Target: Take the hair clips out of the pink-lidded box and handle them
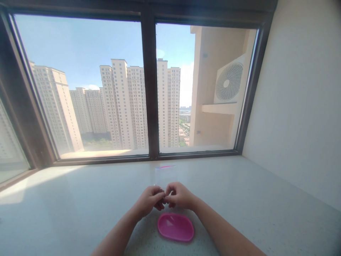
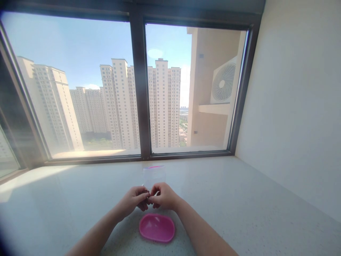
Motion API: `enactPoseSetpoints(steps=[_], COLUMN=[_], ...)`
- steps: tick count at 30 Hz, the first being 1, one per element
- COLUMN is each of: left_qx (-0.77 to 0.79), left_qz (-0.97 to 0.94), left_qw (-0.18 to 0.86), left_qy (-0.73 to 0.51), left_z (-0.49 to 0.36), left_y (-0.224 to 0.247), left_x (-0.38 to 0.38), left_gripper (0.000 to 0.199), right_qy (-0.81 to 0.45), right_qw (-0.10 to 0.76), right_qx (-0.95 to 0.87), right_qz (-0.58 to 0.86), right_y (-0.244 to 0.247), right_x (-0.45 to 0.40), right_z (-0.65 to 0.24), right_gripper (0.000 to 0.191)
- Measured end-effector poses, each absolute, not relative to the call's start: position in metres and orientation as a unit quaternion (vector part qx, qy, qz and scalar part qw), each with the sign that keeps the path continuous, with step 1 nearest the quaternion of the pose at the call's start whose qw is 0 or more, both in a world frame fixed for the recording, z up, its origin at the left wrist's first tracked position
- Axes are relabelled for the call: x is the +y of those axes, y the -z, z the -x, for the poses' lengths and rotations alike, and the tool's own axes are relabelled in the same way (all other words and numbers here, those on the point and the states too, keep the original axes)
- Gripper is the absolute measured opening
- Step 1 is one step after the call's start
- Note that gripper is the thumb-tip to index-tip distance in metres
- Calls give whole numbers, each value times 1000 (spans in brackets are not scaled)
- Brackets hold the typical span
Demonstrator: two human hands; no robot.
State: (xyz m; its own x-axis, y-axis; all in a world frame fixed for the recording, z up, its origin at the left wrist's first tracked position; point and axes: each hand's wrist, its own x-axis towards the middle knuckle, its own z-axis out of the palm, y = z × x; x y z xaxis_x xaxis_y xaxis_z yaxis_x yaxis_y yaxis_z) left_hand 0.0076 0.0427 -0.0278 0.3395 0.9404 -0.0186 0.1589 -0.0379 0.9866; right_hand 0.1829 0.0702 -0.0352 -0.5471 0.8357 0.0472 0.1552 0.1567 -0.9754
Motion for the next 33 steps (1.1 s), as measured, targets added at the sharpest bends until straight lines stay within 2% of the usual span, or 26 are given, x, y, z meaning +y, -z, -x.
enactPoseSetpoints(steps=[6, 9, 11, 22, 26, 33], left_qx=[421, 414, 414, 457, 451, 438], left_qz=[-616, -606, -605, -580, -566, -579], left_qw=[539, 536, 534, 528, 534, 533], left_qy=[-391, -418, -422, -419, -438, -435], left_z=[-4, -3, -4, 0, 2, 4], left_y=[32, 34, 33, 25, 25, 29], left_x=[49, 53, 53, 53, 53, 54], left_gripper=[26, 28, 29, 27, 37, 29], right_qy=[-368, -292, -264, -158, -133, -127], right_qw=[358, 363, 364, 385, 388, 412], right_qx=[-783, -819, -828, -849, -864, -857], right_qz=[351, 336, 334, 325, 293, 282], right_y=[27, 23, 22, 24, 24, 25], right_x=[59, 54, 53, 63, 64, 66], right_z=[-178, -177, -176, -178, -181, -183], right_gripper=[10, 28, 30, 10, 10, 10])
